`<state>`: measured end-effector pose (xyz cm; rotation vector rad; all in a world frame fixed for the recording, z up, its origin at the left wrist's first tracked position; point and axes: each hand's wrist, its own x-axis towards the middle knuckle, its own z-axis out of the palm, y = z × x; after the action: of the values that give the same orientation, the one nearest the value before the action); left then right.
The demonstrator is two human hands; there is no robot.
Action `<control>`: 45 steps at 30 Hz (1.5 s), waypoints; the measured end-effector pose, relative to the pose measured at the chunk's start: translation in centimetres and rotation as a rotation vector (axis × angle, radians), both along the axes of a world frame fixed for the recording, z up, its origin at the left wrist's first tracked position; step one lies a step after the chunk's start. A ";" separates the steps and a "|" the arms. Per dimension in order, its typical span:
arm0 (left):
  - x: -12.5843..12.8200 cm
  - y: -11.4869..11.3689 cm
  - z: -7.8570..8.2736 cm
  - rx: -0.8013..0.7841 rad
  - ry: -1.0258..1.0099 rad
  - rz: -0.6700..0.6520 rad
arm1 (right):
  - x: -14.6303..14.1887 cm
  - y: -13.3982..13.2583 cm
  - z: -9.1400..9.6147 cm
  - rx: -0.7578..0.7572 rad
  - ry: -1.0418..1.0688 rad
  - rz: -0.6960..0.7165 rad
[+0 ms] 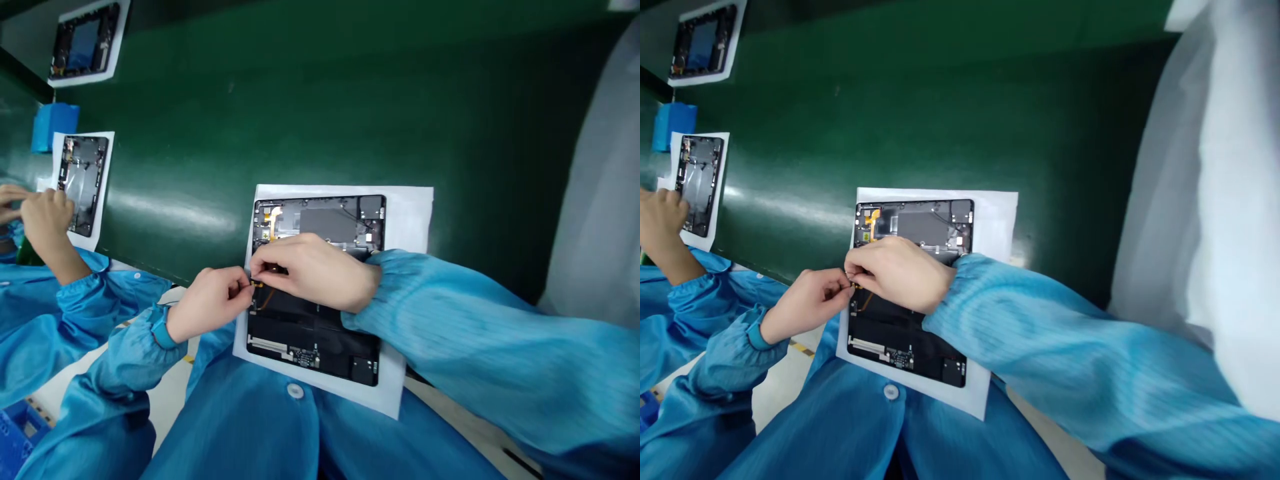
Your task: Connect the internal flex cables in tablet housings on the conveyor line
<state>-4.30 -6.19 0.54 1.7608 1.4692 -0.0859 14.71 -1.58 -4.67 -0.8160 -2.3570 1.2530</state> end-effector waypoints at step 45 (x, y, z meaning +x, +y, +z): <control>0.2 3.0 0.1 -0.239 -0.076 0.134 | -0.2 0.3 -1.1 0.370 -0.075 -0.056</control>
<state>-4.09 -3.14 0.62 1.4565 1.4541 -0.1188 14.50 -1.27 -5.72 -0.8092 -2.4976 0.7395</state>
